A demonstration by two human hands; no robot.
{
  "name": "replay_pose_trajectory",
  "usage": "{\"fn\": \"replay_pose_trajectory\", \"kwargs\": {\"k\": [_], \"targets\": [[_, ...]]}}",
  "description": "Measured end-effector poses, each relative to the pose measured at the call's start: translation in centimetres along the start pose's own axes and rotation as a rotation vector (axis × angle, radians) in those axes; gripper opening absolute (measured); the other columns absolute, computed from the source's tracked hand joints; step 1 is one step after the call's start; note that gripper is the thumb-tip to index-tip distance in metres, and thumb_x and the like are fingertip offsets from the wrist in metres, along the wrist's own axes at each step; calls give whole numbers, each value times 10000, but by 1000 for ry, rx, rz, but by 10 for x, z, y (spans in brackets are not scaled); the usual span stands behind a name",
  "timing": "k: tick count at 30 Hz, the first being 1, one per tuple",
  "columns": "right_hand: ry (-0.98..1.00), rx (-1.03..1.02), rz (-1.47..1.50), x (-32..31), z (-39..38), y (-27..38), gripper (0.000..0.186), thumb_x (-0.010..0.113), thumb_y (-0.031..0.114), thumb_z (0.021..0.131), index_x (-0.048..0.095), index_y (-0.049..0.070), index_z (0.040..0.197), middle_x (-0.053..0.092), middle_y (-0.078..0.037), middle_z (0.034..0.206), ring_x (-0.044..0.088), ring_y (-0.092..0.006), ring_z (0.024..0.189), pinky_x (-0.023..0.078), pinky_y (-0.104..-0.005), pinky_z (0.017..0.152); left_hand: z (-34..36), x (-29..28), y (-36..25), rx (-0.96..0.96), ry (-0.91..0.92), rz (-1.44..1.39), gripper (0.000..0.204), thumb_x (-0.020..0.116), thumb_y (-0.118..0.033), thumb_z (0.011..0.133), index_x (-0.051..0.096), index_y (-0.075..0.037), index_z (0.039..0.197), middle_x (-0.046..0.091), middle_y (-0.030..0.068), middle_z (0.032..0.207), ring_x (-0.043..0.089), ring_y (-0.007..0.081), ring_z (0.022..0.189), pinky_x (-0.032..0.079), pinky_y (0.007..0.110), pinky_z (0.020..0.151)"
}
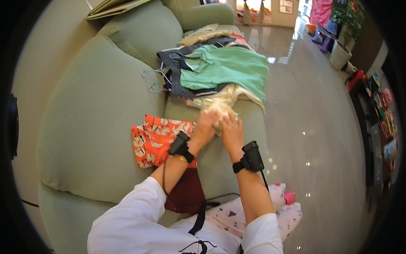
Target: Folding various pieces of clothing including a patterned top, a tank top, a polo shirt, and shorts.
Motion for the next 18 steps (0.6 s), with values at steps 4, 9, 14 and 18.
{"fn": "replay_pose_trajectory", "kwargs": {"k": [4,9,14,18], "targets": [[540,194,246,67,-32,-7,751,664,106,659,309,111,1321,252,-96,1401,257,-266,1289,257,-540,988,-28,55,28,-215,325,127,831,659,-179,611,268,13,1318,256,189,1380,213,332,1294,197,433,1048],[344,225,253,66,-64,-12,662,628,172,736,332,114,1326,229,-86,1420,205,-254,1312,197,-531,1020,-1,39,42,-301,336,119,560,610,-205,670,471,-29,1183,492,185,1170,465,292,1094,353,391,931],[322,174,57,66,-97,-13,574,490,333,826,328,122,1335,190,-93,1437,123,-264,1338,64,-514,1053,60,-27,145,-640,-392,-199,322,601,-162,691,550,21,951,548,201,1001,504,333,955,401,393,842],[349,198,49,78,-103,-19,566,463,385,832,341,157,1335,201,-67,1439,103,-248,1343,33,-524,1050,89,-25,220,-1017,-380,-60,568,642,-362,724,515,119,1000,539,293,1023,497,411,978,373,408,890]]}}
Point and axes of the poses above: each hand's wrist, its own z-axis towards the middle knuckle, its own x-axis out of the palm, y = z × x, the point moved 6 cm from there along z, towards the middle knuckle
